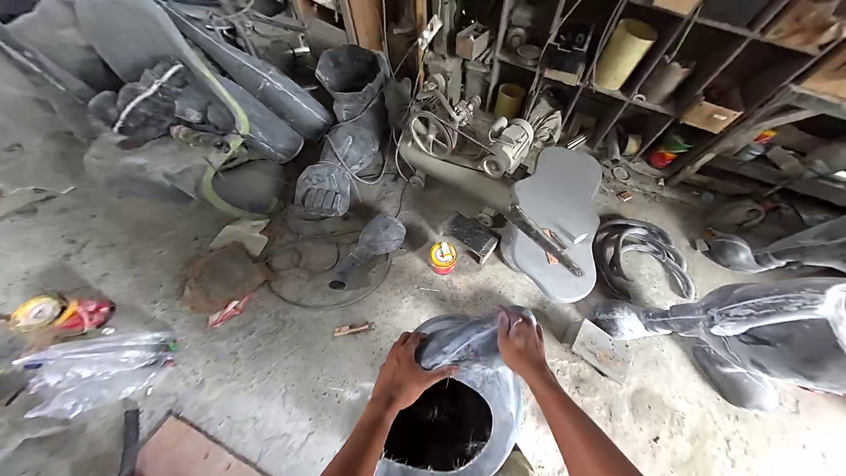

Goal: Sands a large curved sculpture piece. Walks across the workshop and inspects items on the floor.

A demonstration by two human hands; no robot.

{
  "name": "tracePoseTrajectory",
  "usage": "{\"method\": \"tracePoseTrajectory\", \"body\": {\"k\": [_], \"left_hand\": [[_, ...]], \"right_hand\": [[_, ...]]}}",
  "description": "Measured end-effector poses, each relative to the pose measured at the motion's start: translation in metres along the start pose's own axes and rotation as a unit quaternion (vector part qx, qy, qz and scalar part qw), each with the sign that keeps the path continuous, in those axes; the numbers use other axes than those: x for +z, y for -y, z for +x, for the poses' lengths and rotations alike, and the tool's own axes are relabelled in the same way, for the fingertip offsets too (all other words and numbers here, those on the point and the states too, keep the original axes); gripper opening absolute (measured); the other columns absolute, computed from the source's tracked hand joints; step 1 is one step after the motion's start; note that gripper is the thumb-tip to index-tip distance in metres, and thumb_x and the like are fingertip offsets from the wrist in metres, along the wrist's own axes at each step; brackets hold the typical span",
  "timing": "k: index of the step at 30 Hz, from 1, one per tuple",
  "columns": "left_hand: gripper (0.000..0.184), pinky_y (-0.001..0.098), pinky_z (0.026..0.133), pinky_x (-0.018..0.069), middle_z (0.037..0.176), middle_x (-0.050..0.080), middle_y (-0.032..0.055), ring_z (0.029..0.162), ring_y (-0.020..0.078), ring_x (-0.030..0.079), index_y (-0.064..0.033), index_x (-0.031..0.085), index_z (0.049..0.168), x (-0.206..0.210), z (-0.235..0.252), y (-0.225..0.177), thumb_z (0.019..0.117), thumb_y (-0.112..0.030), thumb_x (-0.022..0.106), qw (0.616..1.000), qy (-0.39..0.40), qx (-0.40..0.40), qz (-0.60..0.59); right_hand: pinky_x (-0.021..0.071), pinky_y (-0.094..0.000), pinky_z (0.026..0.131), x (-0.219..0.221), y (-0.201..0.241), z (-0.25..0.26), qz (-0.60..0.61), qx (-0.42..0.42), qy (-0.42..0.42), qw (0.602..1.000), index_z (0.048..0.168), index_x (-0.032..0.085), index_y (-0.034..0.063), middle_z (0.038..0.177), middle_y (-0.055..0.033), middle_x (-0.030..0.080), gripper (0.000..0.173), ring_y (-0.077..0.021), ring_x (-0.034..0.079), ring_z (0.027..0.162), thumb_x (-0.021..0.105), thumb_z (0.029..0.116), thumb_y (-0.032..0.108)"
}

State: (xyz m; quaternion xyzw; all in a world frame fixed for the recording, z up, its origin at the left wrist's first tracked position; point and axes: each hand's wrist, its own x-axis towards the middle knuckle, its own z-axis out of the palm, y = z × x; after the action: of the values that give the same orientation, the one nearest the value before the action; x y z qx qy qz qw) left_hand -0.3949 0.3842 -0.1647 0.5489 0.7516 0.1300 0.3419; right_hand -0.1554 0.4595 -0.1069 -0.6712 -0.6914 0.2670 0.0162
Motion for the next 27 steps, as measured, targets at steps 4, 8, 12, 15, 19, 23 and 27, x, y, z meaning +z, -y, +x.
{"method": "tracePoseTrajectory", "body": {"k": [4, 8, 12, 15, 19, 23, 27], "left_hand": [[0.109, 0.0462, 0.092, 0.0589, 0.126, 0.065, 0.0002, 0.114, 0.0166, 0.065, -0.0242, 0.067, 0.129, -0.002, 0.001, 0.002, 0.0477, -0.098, 0.067, 1.000, -0.014, 0.013, -0.009], [0.108, 0.0457, 0.092, 0.0593, 0.125, 0.065, 0.0004, 0.112, 0.0161, 0.065, -0.0240, 0.068, 0.128, 0.002, -0.004, 0.002, 0.0486, -0.097, 0.068, 1.000, -0.013, 0.009, -0.004], [0.107, 0.0446, 0.091, 0.0597, 0.122, 0.066, -0.0005, 0.109, 0.0147, 0.066, -0.0234, 0.069, 0.126, 0.002, -0.005, 0.003, 0.0472, -0.097, 0.069, 1.000, -0.019, 0.012, -0.004], [0.103, 0.0468, 0.095, 0.0573, 0.126, 0.066, 0.0031, 0.114, 0.0188, 0.065, -0.0219, 0.067, 0.129, 0.001, -0.007, 0.004, 0.0524, -0.090, 0.073, 1.000, -0.005, 0.011, -0.010], [0.109, 0.0457, 0.094, 0.0582, 0.127, 0.065, 0.0019, 0.114, 0.0175, 0.065, -0.0229, 0.068, 0.127, 0.008, -0.012, 0.002, 0.0476, -0.097, 0.068, 1.000, -0.013, 0.009, 0.001], [0.106, 0.0450, 0.095, 0.0574, 0.128, 0.065, 0.0025, 0.115, 0.0181, 0.064, -0.0225, 0.067, 0.130, 0.009, -0.014, 0.004, 0.0501, -0.092, 0.071, 1.000, -0.014, 0.015, 0.000], [0.111, 0.0434, 0.094, 0.0581, 0.126, 0.065, 0.0008, 0.113, 0.0161, 0.064, -0.0232, 0.068, 0.128, 0.011, -0.019, 0.001, 0.0461, -0.098, 0.067, 1.000, -0.020, 0.005, 0.005]], "right_hand": [[0.0275, -0.0551, 0.124, 0.029, 0.023, -0.048, -0.034, -0.082, -0.096, 0.991, 0.149, 0.056, 0.0335, 0.156, 0.0099, 0.050, 0.049, -0.0190, 0.037, 0.151, 0.030, 0.1069, 0.037], [0.0245, -0.0603, 0.123, 0.011, 0.003, -0.024, -0.017, -0.031, -0.038, 0.999, 0.140, 0.062, 0.0369, 0.145, 0.0117, 0.060, 0.048, -0.0160, 0.044, 0.146, 0.028, 0.1077, 0.043], [0.0345, -0.0547, 0.119, 0.016, 0.029, -0.028, -0.023, -0.010, -0.040, 0.999, 0.141, 0.063, 0.0249, 0.143, 0.0006, 0.062, 0.048, -0.0237, 0.049, 0.141, 0.032, 0.1065, 0.039], [0.0195, -0.0636, 0.124, 0.027, 0.041, -0.069, -0.069, -0.123, -0.029, 0.990, 0.151, 0.052, 0.0385, 0.159, 0.0152, 0.045, 0.048, -0.0199, 0.032, 0.153, 0.031, 0.1076, 0.040], [0.0255, -0.0605, 0.121, 0.004, 0.016, -0.019, -0.027, 0.002, -0.001, 1.000, 0.136, 0.066, 0.0307, 0.135, 0.0027, 0.068, 0.050, -0.0221, 0.050, 0.141, 0.028, 0.1075, 0.044], [0.0179, -0.0639, 0.124, 0.018, 0.043, -0.067, -0.093, -0.095, 0.009, 0.991, 0.154, 0.048, 0.0348, 0.160, 0.0103, 0.045, 0.051, -0.0232, 0.032, 0.154, 0.029, 0.1072, 0.039], [0.0238, -0.0656, 0.121, -0.002, 0.018, -0.041, -0.083, -0.037, -0.009, 0.996, 0.139, 0.064, 0.0286, 0.139, 0.0019, 0.066, 0.049, -0.0244, 0.051, 0.140, 0.029, 0.1078, 0.042]]}}
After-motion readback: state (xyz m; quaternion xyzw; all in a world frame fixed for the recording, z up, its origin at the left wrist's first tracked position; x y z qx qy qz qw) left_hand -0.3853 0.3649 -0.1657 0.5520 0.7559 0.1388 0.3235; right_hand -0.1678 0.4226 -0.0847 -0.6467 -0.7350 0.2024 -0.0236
